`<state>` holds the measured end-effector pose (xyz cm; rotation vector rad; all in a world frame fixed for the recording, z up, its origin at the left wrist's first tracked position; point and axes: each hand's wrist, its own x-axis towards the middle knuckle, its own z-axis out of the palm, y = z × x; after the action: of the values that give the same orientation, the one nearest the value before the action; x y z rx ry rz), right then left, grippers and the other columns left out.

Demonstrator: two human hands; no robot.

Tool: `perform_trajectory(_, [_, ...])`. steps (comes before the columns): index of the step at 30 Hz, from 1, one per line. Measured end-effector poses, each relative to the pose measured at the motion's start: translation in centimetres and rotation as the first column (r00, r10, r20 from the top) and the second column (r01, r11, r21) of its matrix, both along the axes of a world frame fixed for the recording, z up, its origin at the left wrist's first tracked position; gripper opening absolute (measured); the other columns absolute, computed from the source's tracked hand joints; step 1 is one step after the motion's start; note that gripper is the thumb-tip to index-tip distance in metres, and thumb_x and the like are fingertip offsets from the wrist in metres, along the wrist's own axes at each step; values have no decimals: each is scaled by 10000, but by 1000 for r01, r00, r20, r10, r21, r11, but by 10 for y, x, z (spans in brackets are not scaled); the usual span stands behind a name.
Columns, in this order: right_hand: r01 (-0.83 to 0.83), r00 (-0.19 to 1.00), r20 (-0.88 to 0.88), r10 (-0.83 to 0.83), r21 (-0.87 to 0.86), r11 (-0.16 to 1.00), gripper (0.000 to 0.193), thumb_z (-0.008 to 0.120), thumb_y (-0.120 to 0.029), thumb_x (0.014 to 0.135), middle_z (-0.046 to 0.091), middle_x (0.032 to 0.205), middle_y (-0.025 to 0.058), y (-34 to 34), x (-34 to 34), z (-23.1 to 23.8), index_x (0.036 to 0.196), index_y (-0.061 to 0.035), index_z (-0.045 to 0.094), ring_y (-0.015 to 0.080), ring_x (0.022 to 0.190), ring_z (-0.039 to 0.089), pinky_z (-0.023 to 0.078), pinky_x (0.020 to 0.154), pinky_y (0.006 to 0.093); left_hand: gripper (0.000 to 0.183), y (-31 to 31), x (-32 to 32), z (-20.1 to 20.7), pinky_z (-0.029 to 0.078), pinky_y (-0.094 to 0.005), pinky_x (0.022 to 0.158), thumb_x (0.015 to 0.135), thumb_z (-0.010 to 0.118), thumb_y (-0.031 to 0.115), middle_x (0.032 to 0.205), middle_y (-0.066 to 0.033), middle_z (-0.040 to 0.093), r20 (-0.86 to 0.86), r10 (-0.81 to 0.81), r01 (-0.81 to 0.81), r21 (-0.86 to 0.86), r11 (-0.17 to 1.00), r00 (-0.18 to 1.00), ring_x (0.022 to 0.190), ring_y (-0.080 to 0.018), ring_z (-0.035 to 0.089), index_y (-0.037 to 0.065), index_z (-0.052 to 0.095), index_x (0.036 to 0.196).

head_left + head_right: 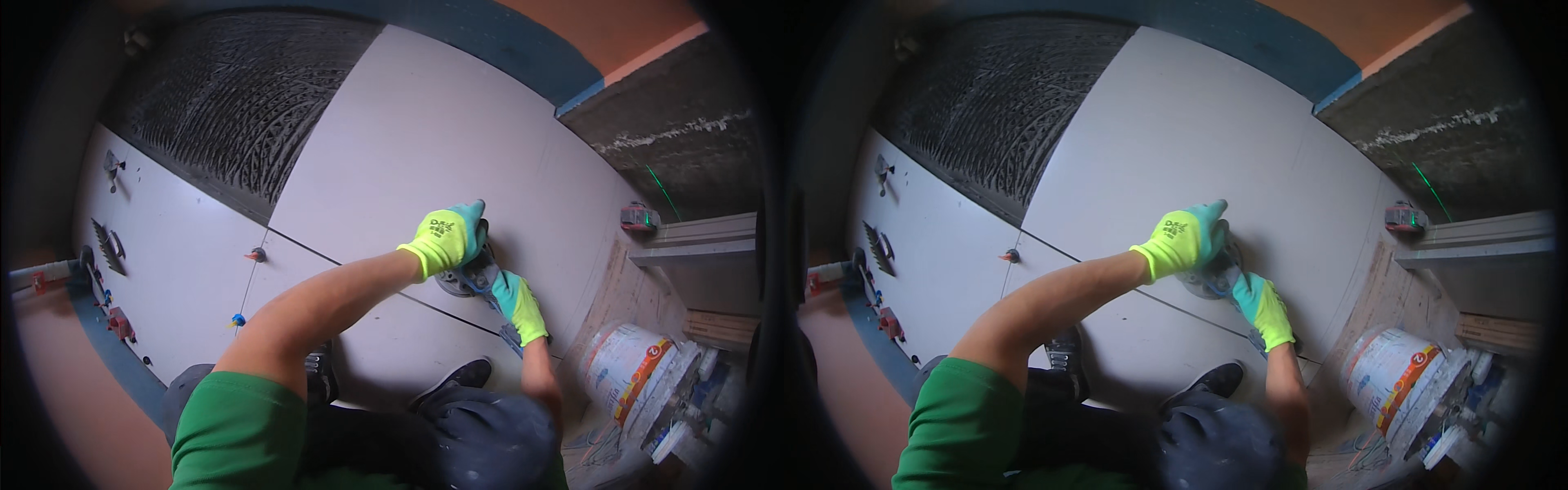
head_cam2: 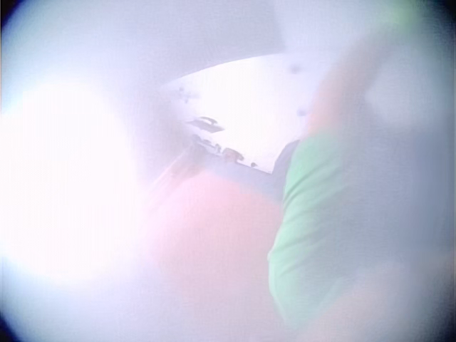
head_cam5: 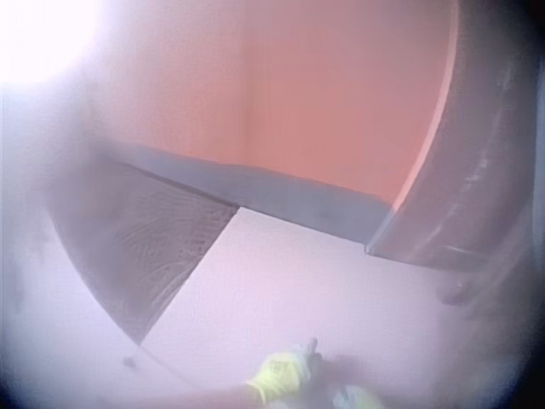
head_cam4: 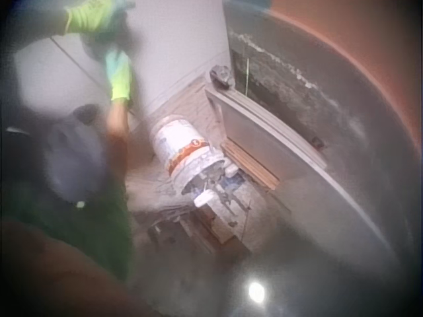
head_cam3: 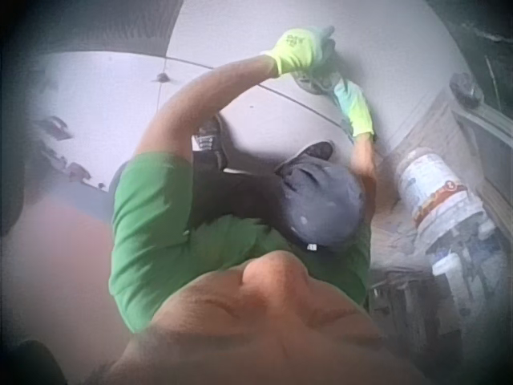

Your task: The person spreads adhesive on the back of a large tile using a notched trowel, then places the tile onto a prepared floor surface. They press the tile into place, use a rubber mallet to tap it level, and insert tile spacers to maintain consistent gaps between tiles.

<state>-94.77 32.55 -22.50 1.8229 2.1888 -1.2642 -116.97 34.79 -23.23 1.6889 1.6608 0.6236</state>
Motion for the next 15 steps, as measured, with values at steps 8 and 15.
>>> perform_trajectory(8, [-34,999,-7,34,28,999,672,380,-617,985,649,714,201,0,-4,4,825,-22,648,442,724,637,473,647,496,266,2,-1,2,518,-524,682,942,529,259,897,-242,674,-2,-18,18,-25,1000,1000,809,-440,660,25,561,1065])
perform_trajectory(15, [-32,998,-50,35,56,998,680,385,-626,984,636,697,200,0,-3,2,822,-20,646,443,703,624,467,641,497,351,1,-1,0,521,-516,692,927,568,209,896,-268,669,17,-14,14,-1,1000,1000,805,-460,649,10,576,1215])
